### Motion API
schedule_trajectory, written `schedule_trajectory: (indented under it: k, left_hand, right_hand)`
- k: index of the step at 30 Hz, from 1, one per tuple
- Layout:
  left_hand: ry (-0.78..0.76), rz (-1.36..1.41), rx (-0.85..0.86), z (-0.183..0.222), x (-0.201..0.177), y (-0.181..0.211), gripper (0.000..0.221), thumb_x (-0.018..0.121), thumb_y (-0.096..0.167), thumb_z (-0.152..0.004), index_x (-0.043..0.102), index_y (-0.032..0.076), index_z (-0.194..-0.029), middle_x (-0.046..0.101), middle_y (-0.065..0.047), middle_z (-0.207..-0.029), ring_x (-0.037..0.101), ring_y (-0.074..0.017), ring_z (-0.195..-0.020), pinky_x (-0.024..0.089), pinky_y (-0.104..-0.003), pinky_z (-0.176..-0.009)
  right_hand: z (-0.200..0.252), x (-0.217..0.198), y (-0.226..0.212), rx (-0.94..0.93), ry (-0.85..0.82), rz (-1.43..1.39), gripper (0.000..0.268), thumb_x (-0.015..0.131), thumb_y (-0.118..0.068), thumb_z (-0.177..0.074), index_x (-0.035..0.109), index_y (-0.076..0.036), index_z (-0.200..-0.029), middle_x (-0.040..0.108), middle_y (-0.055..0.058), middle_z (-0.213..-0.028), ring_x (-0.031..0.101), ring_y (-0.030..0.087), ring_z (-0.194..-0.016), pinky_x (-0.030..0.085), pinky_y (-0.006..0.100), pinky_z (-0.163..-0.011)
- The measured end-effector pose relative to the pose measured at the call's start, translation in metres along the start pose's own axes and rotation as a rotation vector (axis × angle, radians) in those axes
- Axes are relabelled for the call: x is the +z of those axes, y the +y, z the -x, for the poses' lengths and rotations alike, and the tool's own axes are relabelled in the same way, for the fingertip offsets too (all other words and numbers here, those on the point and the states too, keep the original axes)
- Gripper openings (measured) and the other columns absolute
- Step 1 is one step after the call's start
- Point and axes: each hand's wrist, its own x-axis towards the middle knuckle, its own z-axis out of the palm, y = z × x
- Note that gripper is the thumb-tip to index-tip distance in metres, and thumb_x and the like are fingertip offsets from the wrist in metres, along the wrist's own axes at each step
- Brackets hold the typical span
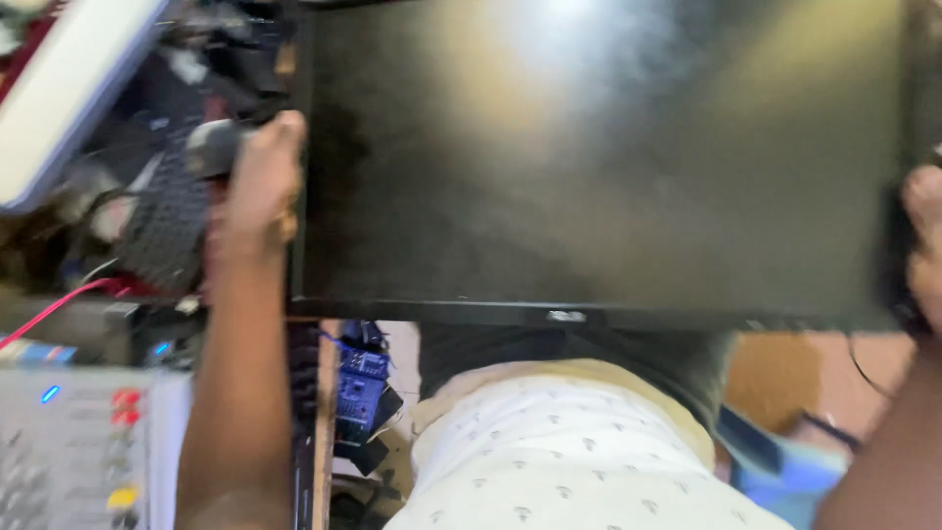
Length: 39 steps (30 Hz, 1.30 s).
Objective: The person wipes the screen and bezel of a monitor with a cloth, turns it over to inspect the ports on the back, and then uses a phone.
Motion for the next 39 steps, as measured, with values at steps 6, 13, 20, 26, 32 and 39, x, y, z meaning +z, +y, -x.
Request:
schedule_trajectory:
  k: [6, 13, 20, 26, 32, 39]
  left_hand:
    - [-0.214, 0.290, -0.058, 0.069, -0.011, 0.090, 0.029, 0.044, 0.035, -0.122, 0.062, 0.013, -0.127, 0.064, 0.002, -0.124, 0.058, -0.0057, -0.124, 0.047, -0.026, -0.110]
    - [-0.077, 0.504, -0.430, 0.160, -0.004, 0.069, 0.056, 0.049, 0.028, -0.108, 0.050, 0.013, -0.162, 0.062, -0.007, -0.155, 0.062, -0.0200, -0.139, 0.057, -0.038, -0.105]
    - [0.117, 1.015, -0.298, 0.194, 0.012, 0.091, 0.046, 0.058, 0.018, -0.102, 0.063, 0.002, -0.144, 0.074, -0.011, -0.119, 0.072, -0.0269, -0.087, 0.063, -0.036, -0.054]
    - [0.289, 1.182, -0.154, 0.197, -0.018, 0.144, 0.073, 0.062, 0.020, -0.089, 0.059, 0.007, -0.161, 0.078, -0.018, -0.141, 0.079, -0.0339, -0.094, 0.067, -0.041, -0.058]
    - [0.117, 1.115, 0.217, 0.181, -0.040, 0.112, 0.082, 0.068, 0.010, -0.085, 0.046, -0.001, -0.163, 0.075, -0.013, -0.091, 0.077, -0.0267, -0.074, 0.073, -0.030, -0.083]
    - [0.283, 0.730, 0.230, 0.152, -0.042, 0.103, 0.082, 0.086, 0.038, -0.092, 0.046, 0.013, -0.160, 0.063, -0.009, -0.118, 0.069, -0.0206, -0.065, 0.062, -0.023, -0.056]
  right_hand:
    - [-0.090, -0.069, -0.256, 0.807, 0.414, -0.282, 0.057, 0.035, -0.060, -0.136, 0.067, -0.013, -0.146, 0.049, -0.005, -0.110, 0.045, 0.005, -0.097, 0.038, 0.025, -0.089]
    - [-0.085, -0.094, -0.386, 0.839, 0.302, -0.247, 0.044, 0.046, -0.009, -0.136, 0.057, 0.001, -0.177, 0.035, 0.006, -0.095, 0.042, 0.014, -0.084, 0.062, 0.035, -0.086]
    - [-0.075, -0.091, -0.352, 0.854, 0.373, -0.727, 0.053, 0.053, -0.044, -0.123, 0.058, -0.010, -0.163, 0.064, 0.002, -0.131, 0.066, 0.008, -0.096, 0.056, 0.019, -0.071]
    - [-0.080, -0.120, -0.291, 0.739, 0.328, -1.592, 0.019, 0.054, -0.046, -0.122, 0.045, -0.028, -0.121, 0.039, -0.022, -0.086, 0.032, -0.014, -0.060, 0.018, 0.003, -0.044]
    - [-0.029, -0.100, -0.192, 0.383, 0.630, -1.851, 0.045, 0.071, -0.026, -0.117, 0.067, -0.015, -0.160, 0.068, -0.005, -0.127, 0.062, 0.002, -0.108, 0.046, 0.017, -0.081]
    - [-0.152, -0.169, -0.337, 0.417, 0.520, -0.947, 0.048, 0.062, -0.016, -0.111, 0.052, -0.030, -0.155, 0.045, -0.015, -0.096, 0.028, -0.008, -0.069, 0.020, 0.008, -0.055]
